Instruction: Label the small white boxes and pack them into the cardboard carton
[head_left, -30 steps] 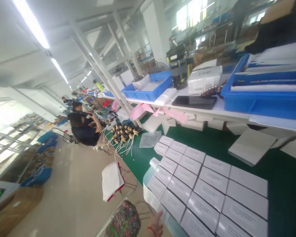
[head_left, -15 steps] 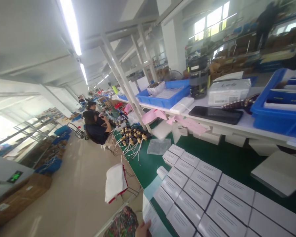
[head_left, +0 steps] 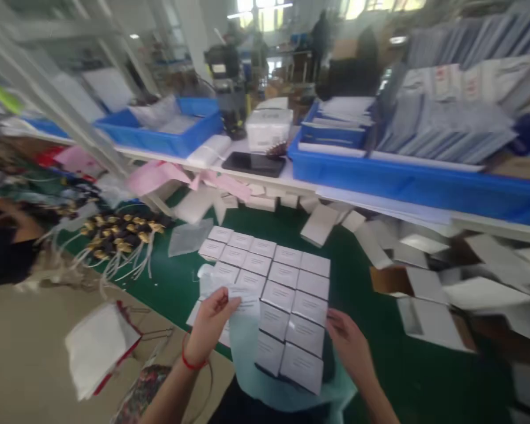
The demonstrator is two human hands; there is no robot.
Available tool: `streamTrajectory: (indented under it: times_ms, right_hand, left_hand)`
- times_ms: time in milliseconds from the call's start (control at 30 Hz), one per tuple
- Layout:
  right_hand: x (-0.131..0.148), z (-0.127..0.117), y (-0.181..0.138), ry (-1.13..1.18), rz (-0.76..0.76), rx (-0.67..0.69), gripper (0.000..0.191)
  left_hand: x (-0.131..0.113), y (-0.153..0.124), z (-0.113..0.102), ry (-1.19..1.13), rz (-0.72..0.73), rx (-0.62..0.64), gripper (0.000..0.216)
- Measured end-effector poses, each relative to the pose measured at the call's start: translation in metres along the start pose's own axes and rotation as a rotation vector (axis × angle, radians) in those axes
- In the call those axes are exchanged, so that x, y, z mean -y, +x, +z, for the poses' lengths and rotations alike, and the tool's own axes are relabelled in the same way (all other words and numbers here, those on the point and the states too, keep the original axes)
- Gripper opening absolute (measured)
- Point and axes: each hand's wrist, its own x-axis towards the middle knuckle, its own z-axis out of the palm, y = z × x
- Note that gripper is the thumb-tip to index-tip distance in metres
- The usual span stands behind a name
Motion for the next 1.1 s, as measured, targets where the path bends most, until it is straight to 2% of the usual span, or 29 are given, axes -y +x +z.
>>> streamTrajectory:
  times_ms: [67,133,267,367,400,467,533,567,600,700,733,800,867,967,1033,1100]
  right_hand:
    - [0.004,-0.013,-0.009,0.11,0.057,-0.025,0.049]
    - [0.02,-0.006,-0.008,0.314,0.101,0.058,0.044]
    - [0.054,0.019,0.004,0.679,0.241,0.329,0.04]
    - [0.057,0.028,0.002,0.886,0.347,0.378,0.033]
    - [0.054,0.028,-0.001,0.935,0.386,0.361,0.032]
    - [0.046,0.025,-0.005,1.016,0.465,0.319,0.031]
    - [0.039,0.019,-0.007,1.1,0.513,0.286,0.032]
    - [0.036,0.016,-0.007,1.143,0.519,0.269,0.032]
    - [0.035,0.011,-0.007,1.18,0.512,0.248,0.031]
    - [0.032,-0.002,-0.004,1.195,0.428,0.2,0.028]
    - [0.031,-0.005,-0.004,1.167,0.391,0.202,0.027]
    - [0.028,-0.012,-0.005,1.087,0.329,0.225,0.024]
    - [0.025,-0.016,-0.008,1.01,0.291,0.269,0.023]
    - [0.023,-0.02,-0.011,0.933,0.26,0.364,0.022]
    - [0.026,-0.02,-0.011,0.892,0.269,0.446,0.025]
    - [0.03,-0.019,-0.007,0.846,0.3,0.501,0.031]
  left_hand:
    - [-0.011,0.01,0.021,0.053,0.008,0.161,0.04]
    - [-0.018,0.016,0.041,0.09,0.0,0.291,0.039]
    - [-0.018,0.019,0.069,0.143,0.002,0.424,0.041]
    - [-0.007,0.016,0.074,0.202,0.009,0.494,0.041]
    - [-0.004,0.016,0.073,0.238,0.027,0.494,0.039]
    - [0.0,0.017,0.068,0.333,0.139,0.402,0.033]
    - [-0.001,0.021,0.063,0.415,0.357,0.267,0.022]
    - [-0.001,0.025,0.061,0.441,0.474,0.239,0.015]
    - [-0.001,0.029,0.06,0.462,0.574,0.259,0.013]
    - [0.005,0.041,0.06,0.57,0.757,0.431,0.033]
    - [0.009,0.043,0.06,0.627,0.808,0.432,0.036]
    - [0.017,0.046,0.062,0.762,0.916,0.336,0.032]
    - [0.023,0.045,0.064,0.894,0.996,0.222,0.025]
    - [0.022,0.045,0.067,0.992,1.049,0.126,0.024]
    - [0.019,0.046,0.069,0.94,1.076,0.106,0.022]
    - [0.015,0.049,0.071,0.842,1.086,0.153,0.022]
